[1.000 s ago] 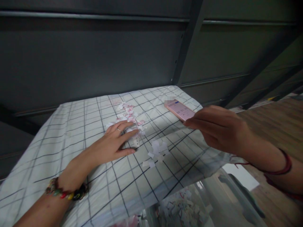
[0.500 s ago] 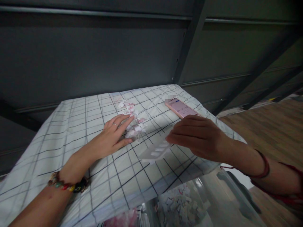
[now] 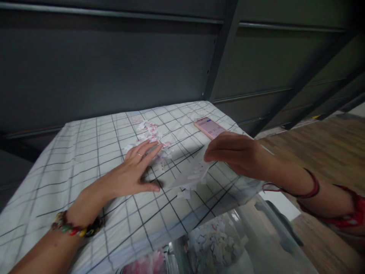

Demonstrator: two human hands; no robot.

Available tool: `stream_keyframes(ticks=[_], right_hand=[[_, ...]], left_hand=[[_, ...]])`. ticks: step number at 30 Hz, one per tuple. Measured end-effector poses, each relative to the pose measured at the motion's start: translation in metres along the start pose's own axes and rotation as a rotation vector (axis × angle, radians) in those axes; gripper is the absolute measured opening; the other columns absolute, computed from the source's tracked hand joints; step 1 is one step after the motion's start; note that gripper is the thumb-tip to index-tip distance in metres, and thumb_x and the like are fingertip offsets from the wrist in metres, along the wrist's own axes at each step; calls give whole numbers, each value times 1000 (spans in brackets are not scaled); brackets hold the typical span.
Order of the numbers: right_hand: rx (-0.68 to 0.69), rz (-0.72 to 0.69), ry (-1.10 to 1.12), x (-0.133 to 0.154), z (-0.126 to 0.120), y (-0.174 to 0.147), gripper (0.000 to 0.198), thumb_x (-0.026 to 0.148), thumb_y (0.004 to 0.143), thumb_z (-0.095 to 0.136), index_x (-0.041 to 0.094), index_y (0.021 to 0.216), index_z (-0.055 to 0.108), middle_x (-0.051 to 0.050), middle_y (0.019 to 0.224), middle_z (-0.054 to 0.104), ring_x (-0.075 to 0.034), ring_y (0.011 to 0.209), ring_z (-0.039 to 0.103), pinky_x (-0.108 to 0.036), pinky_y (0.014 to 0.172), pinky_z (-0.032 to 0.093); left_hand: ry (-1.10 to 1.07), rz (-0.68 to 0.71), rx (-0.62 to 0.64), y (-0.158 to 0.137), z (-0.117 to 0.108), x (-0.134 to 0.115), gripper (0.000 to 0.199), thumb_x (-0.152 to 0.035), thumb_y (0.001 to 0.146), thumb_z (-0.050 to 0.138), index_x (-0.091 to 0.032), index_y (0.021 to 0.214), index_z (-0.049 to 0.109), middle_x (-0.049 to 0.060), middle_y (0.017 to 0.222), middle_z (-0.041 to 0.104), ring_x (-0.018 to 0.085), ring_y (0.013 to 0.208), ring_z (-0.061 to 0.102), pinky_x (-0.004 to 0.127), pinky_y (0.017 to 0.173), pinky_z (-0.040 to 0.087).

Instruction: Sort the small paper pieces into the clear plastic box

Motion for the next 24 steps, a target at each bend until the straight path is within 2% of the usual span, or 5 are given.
stream_keyframes(ticks=[4,8,13,17,24], right_hand=[[47,40,-18,10,-12,-3,29,-5,87,38,18,95,54,-1,81,69,-11,79,63,-25,73,53],[4,87,-123,19,-24,-4,26,0,90,39,19,99,53,-1,80,68,-11,77,63,-26,72,53],[15,209,-318,21,-37,-14,29,1,87,41,21,102,54,-2,83,67,-12,71,61,-25,59,48],[81,248,-444,21,-43,-29,29,0,82,43,18,100,56,-2,71,63,-14,60,56,-27,50,43],[85,275,-318,52,-37,-28,30,-1,80,40,15,97,58,-4,69,65,-17,60,58,-31,56,49]], left_hand=[[35,3,-7,-1,2,2,102,-73,84,49,-30,152,-13,19,154,16,47,139,16,65,109,20],[52,12,-22,-1,4,4,96,-72,87,46,-30,153,-11,18,154,16,45,139,17,64,110,20],[52,10,-21,-2,4,5,95,-72,87,45,-30,153,-10,19,154,16,46,139,17,65,108,22],[54,8,-5,-1,4,4,98,-72,86,47,-29,153,-10,19,156,13,46,140,15,64,109,21],[42,56,-40,0,6,4,101,-72,83,53,-27,154,-4,20,156,13,46,140,17,63,110,21]])
Point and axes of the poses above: each hand's wrist, its own y-axis towards the middle knuckle, its own z-axis out of the palm, x = y × z, the point moved 1 cm from there along y, towards the middle knuckle
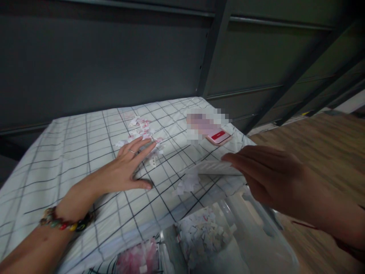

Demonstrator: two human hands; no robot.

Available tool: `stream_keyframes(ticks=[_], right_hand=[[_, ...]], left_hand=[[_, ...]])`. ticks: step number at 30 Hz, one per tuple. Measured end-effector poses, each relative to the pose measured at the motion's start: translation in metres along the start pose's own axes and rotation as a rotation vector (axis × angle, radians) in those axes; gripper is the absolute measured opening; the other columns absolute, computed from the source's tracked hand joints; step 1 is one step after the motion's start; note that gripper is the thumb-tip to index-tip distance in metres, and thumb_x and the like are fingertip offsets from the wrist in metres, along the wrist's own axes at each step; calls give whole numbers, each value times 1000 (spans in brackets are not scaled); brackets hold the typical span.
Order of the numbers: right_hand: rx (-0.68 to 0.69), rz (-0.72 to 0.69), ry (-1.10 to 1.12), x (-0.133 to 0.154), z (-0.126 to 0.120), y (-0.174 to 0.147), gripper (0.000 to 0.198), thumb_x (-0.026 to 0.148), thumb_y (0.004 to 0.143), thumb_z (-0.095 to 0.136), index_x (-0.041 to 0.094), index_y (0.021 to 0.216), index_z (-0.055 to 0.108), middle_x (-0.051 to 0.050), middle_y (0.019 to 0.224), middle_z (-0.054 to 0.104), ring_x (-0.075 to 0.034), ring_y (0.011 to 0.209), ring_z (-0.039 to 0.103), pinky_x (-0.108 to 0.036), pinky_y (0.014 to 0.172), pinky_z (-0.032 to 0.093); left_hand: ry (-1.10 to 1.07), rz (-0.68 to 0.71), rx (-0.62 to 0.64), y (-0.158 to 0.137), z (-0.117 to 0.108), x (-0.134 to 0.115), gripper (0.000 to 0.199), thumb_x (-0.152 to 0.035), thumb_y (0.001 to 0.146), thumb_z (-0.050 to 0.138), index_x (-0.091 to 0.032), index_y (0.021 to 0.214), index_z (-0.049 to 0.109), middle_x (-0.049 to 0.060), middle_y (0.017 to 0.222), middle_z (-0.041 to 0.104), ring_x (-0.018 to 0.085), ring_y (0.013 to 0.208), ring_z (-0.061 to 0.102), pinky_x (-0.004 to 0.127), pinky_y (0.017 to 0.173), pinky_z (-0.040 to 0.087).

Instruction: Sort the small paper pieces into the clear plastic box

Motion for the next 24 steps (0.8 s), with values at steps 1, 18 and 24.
stream_keyframes(ticks=[1,18,24], right_hand=[[-5,-11,16,6,-1,2,30,-1,81,38,14,95,59,-4,68,65,-17,59,57,-31,57,50],[20,-154,238,4,6,18,27,-2,88,36,13,96,56,-3,74,67,-14,69,60,-29,65,50],[41,-135,207,13,-13,7,25,5,93,35,12,94,58,-4,73,67,-14,68,60,-30,66,51]], left_hand=[[-5,-5,-1,0,0,0,103,-71,82,56,-27,154,-3,19,157,13,46,140,18,63,110,21],[-45,-54,82,-2,-2,2,110,-67,79,64,-31,153,-9,17,159,5,47,142,9,63,110,19],[-65,-17,85,1,0,-1,109,-70,79,61,-30,153,-8,19,158,5,48,141,10,65,109,17]])
Point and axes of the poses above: each hand's wrist, its own y-axis towards the middle knuckle, its own z-axis out of the palm, x = y × z, the point moved 1 cm from there along y, towards the middle knuckle
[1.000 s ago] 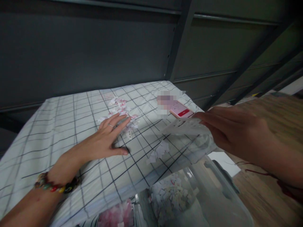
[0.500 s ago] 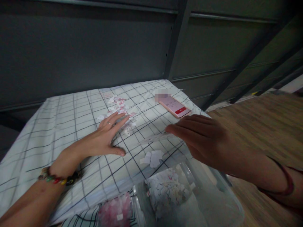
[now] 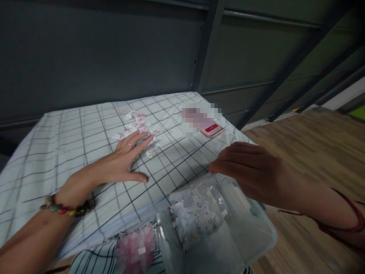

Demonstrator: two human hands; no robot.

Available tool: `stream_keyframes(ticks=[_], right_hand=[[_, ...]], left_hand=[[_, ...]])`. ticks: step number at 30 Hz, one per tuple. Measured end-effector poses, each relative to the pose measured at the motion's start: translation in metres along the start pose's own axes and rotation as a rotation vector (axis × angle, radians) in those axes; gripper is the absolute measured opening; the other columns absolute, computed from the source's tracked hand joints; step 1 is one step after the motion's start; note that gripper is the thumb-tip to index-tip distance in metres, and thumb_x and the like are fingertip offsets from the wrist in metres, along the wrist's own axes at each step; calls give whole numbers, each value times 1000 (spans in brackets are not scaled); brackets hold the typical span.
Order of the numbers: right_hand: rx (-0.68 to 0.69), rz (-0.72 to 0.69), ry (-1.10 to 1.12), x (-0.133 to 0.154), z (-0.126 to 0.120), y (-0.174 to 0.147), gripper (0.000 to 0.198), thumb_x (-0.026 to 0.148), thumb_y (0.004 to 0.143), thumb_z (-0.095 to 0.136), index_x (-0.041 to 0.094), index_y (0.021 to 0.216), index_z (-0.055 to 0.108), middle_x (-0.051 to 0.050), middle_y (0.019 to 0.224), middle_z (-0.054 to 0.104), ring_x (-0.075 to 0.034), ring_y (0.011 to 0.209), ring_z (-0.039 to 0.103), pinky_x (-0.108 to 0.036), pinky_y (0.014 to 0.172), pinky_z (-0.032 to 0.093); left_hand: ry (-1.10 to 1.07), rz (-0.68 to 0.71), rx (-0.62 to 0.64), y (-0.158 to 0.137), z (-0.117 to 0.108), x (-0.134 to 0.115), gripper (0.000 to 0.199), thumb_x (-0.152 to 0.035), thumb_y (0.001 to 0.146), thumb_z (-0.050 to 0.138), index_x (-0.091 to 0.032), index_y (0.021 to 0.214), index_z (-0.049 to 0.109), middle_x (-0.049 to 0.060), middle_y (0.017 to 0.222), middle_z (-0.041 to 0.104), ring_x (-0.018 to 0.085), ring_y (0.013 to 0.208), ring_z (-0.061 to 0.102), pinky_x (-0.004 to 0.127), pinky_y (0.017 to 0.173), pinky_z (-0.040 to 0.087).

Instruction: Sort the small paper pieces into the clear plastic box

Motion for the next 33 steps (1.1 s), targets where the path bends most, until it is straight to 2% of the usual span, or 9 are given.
stream_keyframes(ticks=[8,13,17,19,22,25,28,33], right_hand=[[5,38,-27,15,-11,-13,18,8,94,41,14,93,58,-4,73,67,-14,68,60,-29,65,48],[-31,40,-163,1,-7,0,23,2,89,41,16,98,57,-2,76,68,-14,70,60,-27,68,49],[-89,82,-228,-23,10,23,24,4,88,42,18,97,60,0,72,64,-13,68,58,-25,59,43],[-50,142,-206,-36,23,37,24,8,89,40,17,94,61,-2,74,64,-14,70,58,-26,59,41],[7,224,-167,-52,43,59,24,16,89,37,18,89,61,-4,80,66,-17,75,58,-29,64,41],[-10,261,-161,-67,61,77,25,17,87,37,18,86,62,-5,80,65,-17,78,58,-30,68,40],[-30,232,-170,-82,74,90,25,21,86,39,17,83,63,-5,76,65,-18,75,59,-31,68,39],[-73,12,-180,-99,83,102,23,21,86,42,19,76,63,-1,69,64,-16,68,59,-31,67,41]], left_hand=[[15,27,-26,0,3,2,107,-73,80,57,-29,153,-7,19,158,6,46,142,10,64,110,16],[14,3,-74,0,3,6,97,-74,86,46,-27,154,-3,18,157,9,46,141,11,63,110,18],[47,-16,-123,-1,0,11,85,-70,92,36,-27,154,-4,19,156,13,44,141,14,62,110,18],[58,-47,-130,-2,-2,14,85,-70,92,34,-26,154,-2,18,156,13,44,141,13,62,110,18],[55,-127,-123,-5,-4,18,91,-75,89,36,-21,155,3,19,156,13,44,141,11,61,111,16],[36,-216,-84,-9,-4,23,102,-80,84,39,-15,154,3,22,156,12,45,142,9,60,111,14],[15,-288,-28,-12,-3,26,111,-81,79,44,-12,154,0,25,157,9,45,143,6,60,111,15],[1,-325,24,-14,-1,24,111,-79,80,47,-9,153,2,27,158,5,44,144,2,58,113,13]])
Point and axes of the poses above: each hand's wrist, its own y-axis towards the middle knuckle, its own z-axis out of the palm, x = y × z, the point moved 1 cm from there along y, towards the middle knuckle
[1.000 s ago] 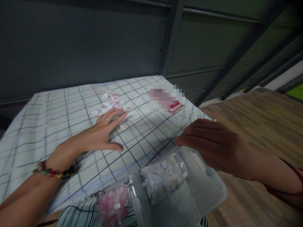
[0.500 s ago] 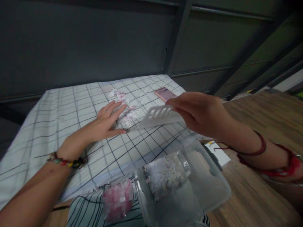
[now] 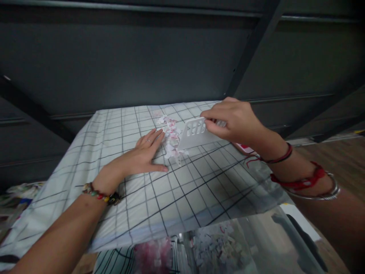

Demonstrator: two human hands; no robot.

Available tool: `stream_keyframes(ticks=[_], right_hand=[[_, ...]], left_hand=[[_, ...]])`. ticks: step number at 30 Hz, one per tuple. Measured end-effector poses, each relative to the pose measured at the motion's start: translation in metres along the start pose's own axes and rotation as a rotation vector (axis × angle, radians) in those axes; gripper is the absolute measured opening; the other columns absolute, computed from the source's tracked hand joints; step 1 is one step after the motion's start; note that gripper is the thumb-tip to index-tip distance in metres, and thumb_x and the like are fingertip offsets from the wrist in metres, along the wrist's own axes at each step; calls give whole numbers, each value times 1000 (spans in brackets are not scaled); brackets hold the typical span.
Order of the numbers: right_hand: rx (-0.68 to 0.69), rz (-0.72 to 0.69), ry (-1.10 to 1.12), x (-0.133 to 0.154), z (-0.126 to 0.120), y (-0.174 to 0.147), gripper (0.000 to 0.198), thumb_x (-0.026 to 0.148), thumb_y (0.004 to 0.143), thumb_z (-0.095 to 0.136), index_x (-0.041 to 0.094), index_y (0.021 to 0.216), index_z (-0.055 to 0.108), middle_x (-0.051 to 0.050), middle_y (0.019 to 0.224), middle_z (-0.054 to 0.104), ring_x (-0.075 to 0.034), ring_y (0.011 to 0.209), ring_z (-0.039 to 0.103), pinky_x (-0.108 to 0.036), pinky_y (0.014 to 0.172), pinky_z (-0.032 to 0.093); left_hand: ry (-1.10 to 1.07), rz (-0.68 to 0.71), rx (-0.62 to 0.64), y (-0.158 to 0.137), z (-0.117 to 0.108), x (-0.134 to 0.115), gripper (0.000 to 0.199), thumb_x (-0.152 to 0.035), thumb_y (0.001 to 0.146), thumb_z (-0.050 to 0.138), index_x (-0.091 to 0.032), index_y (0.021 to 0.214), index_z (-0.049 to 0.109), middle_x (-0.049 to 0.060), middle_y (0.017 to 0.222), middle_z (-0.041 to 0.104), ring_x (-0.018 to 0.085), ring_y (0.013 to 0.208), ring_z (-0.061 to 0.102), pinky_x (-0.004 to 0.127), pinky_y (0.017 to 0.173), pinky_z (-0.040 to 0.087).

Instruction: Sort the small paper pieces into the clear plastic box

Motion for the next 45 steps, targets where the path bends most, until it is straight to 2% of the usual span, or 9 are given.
stream_keyframes(ticks=[5,9,12,20,26,30,34,38,45], right_hand=[[-202,-146,11,-5,2,3,15,15,83,50,21,74,61,4,61,61,-12,59,57,-28,67,45],[-298,-135,187,-1,1,-1,10,14,82,52,22,77,58,4,60,59,-12,56,57,-30,65,45],[-310,-110,315,5,0,-6,9,14,82,54,23,81,56,5,59,56,-11,54,54,-31,63,45],[-307,-269,187,16,-6,-12,13,10,84,53,23,82,53,6,58,58,-10,52,50,-31,60,46],[-343,-222,171,15,-11,-11,14,11,85,52,24,82,53,7,59,59,-9,52,51,-29,59,46],[-302,-242,155,18,-18,-13,14,11,84,53,25,84,54,6,59,60,-10,53,51,-31,58,46],[-218,-226,142,25,-35,-23,14,13,85,51,25,87,56,3,60,61,-12,54,52,-32,58,46],[-166,-248,106,29,-39,-32,12,12,83,54,22,90,56,0,62,63,-14,55,54,-35,61,48],[-283,-275,-21,21,-26,-26,13,9,80,59,18,89,56,0,61,62,-14,54,52,-32,54,45]], left_hand=[[-5,34,-16,-1,1,-2,103,-76,85,43,-10,153,5,27,157,9,42,144,4,56,113,17],[2,69,-32,-1,2,-5,100,-78,86,38,-11,153,5,25,157,11,39,145,6,53,114,17],[9,80,-35,-2,1,-8,98,-77,87,37,-13,153,4,23,158,9,37,145,6,51,115,16],[12,66,0,-5,0,-8,96,-76,89,35,-13,153,1,23,159,6,37,146,4,51,115,15],[-8,71,-12,-4,2,-7,96,-77,88,34,-15,154,1,22,159,7,37,146,3,52,115,16],[-19,90,-21,-4,0,-8,97,-76,88,38,-13,154,4,24,158,8,39,145,4,54,115,16],[-52,189,-87,-2,-6,-16,87,-69,88,48,-14,151,24,21,158,14,39,145,7,54,116,13],[-86,321,-128,1,-12,-33,48,-50,92,57,-21,130,58,13,155,25,34,144,15,51,118,12],[-49,327,-172,2,-11,-36,43,-42,89,63,-19,124,63,14,150,34,32,143,20,51,117,16]])
Point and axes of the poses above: each hand's wrist, its own y-axis towards the middle knuckle, its own z-axis out of the palm, x = y × z, the point moved 1 cm from there along y, towards the middle knuckle
